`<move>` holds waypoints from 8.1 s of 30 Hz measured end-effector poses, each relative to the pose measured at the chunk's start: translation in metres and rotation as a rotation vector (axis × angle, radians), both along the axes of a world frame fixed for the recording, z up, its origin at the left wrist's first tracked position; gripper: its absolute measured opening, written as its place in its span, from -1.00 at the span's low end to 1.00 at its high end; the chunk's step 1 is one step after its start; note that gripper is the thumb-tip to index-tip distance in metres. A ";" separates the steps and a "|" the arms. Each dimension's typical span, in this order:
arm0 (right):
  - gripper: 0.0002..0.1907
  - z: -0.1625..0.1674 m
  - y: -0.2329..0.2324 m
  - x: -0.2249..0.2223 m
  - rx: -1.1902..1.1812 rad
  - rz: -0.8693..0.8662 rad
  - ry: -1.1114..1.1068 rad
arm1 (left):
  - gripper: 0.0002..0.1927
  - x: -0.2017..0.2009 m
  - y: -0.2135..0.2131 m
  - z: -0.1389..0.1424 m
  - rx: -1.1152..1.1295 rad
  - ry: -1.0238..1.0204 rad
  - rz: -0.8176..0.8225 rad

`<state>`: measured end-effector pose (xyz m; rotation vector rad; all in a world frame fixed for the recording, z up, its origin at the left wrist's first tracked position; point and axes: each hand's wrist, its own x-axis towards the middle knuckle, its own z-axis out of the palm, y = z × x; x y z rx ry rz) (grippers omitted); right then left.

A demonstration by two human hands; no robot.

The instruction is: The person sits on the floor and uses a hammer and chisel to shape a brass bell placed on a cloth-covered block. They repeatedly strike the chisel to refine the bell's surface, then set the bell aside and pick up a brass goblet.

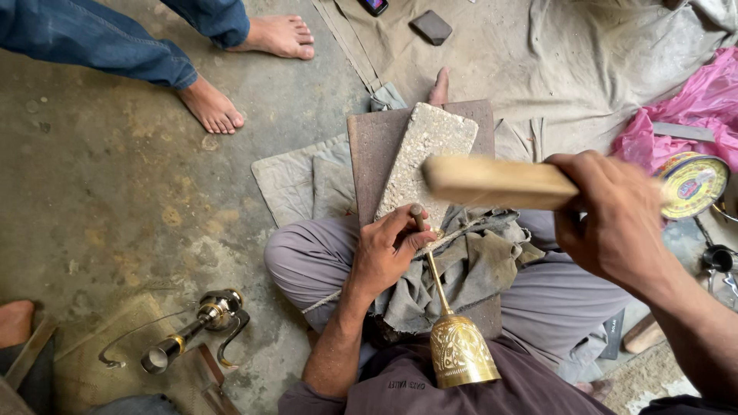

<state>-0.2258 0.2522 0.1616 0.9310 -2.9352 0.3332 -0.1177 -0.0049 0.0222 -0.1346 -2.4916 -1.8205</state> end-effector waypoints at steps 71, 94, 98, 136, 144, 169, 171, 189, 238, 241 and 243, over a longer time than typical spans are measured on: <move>-0.65 -0.002 0.006 0.002 -0.069 -0.006 -0.015 | -0.67 0.001 -0.001 -0.019 -0.091 0.135 -0.002; -0.67 -0.015 0.022 0.004 0.059 0.008 0.047 | -0.66 -0.011 -0.002 -0.019 -0.186 0.082 -0.133; -0.65 -0.018 0.021 0.006 -0.002 -0.053 -0.016 | -0.62 -0.007 -0.004 -0.017 -0.173 0.069 -0.104; -0.61 -0.025 0.026 0.023 -0.240 -0.108 0.049 | -0.74 -0.007 0.005 -0.027 -0.149 0.180 -0.086; -0.57 -0.110 0.067 0.073 -0.009 -0.458 -0.112 | -0.81 0.017 -0.002 -0.014 0.033 0.166 0.181; -0.30 -0.059 0.037 0.264 -0.526 0.023 -0.461 | -0.68 0.114 0.029 0.006 -0.134 -0.174 0.223; -0.35 -0.056 0.043 0.266 -0.526 -0.038 -0.485 | -0.68 0.121 0.029 0.007 -0.092 -0.166 0.239; -0.57 -0.029 0.109 0.290 -1.309 0.045 -0.584 | -0.81 0.191 -0.001 0.040 -0.348 0.145 0.374; -0.21 -0.082 -0.016 0.172 -0.449 -0.250 -0.224 | -0.14 0.050 0.019 0.048 -0.621 -0.158 0.430; -0.21 -0.074 -0.041 0.164 -0.273 -0.144 -0.200 | -0.33 0.023 -0.013 0.053 -0.693 0.036 0.575; -0.18 -0.072 -0.060 0.151 -0.127 -0.127 -0.255 | -0.46 0.022 -0.025 0.056 -0.757 0.164 0.616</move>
